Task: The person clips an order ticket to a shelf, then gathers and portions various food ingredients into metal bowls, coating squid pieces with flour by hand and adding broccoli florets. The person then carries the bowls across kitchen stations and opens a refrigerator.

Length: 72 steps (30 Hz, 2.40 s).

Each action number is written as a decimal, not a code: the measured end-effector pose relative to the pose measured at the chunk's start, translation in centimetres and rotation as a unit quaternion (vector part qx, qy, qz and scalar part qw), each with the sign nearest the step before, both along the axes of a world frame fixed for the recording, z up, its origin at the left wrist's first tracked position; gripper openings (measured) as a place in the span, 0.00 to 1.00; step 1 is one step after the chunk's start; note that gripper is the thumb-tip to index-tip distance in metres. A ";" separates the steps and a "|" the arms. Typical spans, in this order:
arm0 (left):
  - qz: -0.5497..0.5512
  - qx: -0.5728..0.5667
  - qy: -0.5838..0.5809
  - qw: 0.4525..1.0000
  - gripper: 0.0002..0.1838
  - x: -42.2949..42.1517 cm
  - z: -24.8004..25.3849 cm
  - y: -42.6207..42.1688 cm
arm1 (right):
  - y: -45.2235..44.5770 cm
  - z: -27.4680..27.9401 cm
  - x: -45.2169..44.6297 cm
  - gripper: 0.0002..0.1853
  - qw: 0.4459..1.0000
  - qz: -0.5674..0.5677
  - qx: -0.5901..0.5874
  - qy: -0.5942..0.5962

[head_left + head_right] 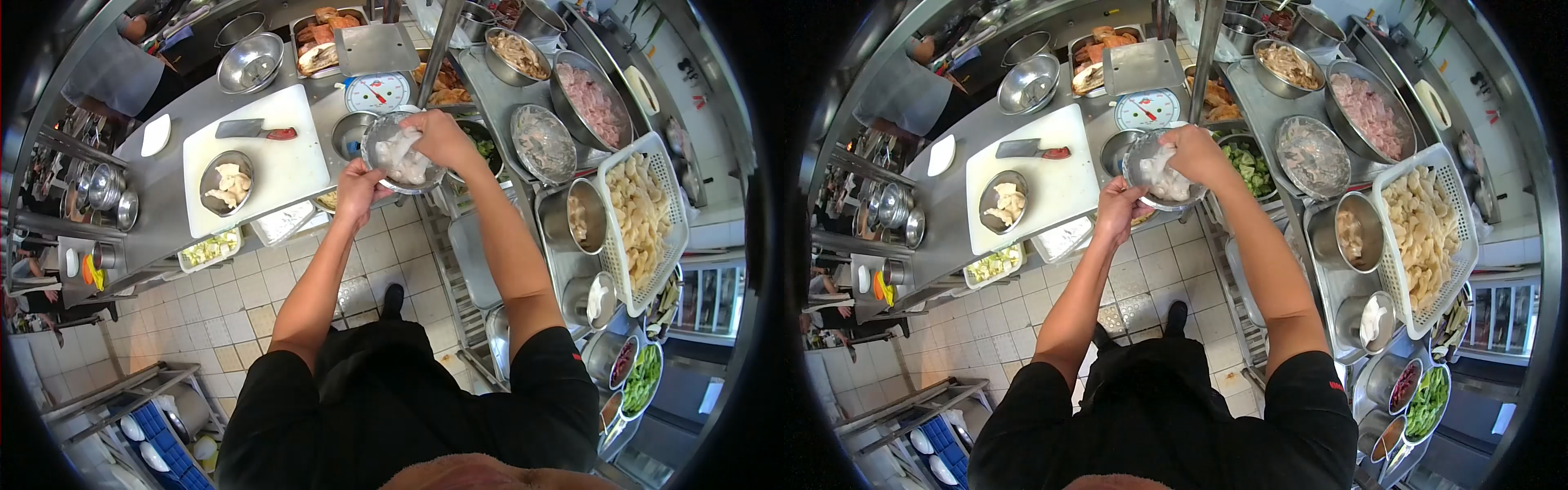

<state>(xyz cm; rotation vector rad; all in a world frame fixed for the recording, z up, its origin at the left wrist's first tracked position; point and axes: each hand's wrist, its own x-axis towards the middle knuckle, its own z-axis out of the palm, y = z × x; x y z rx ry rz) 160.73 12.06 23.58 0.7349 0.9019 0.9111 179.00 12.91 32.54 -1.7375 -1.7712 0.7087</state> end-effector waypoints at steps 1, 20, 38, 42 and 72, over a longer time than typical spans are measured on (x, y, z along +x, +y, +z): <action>0.002 -0.001 -0.002 1.000 0.07 0.0 -0.1 0.0 | 0.0 0.0 0.1 0.18 1.000 -0.003 0.001 0.005; 0.013 -0.008 0.024 1.000 0.09 -0.2 -0.8 -0.4 | 0.0 -2.2 -0.2 0.13 0.976 -0.073 0.148 0.143; 0.003 -0.026 0.021 0.999 0.07 0.4 -0.6 -1.4 | -3.4 -4.4 0.2 0.13 0.980 -0.084 0.118 0.134; 0.000 -0.026 0.013 1.000 0.07 0.1 -1.5 -1.3 | -4.4 -3.2 0.0 0.17 0.943 -0.120 0.088 0.298; 0.017 0.105 0.020 0.994 0.05 0.3 8.5 17.1 | -29.6 -37.2 26.2 0.22 0.721 -0.679 0.018 0.137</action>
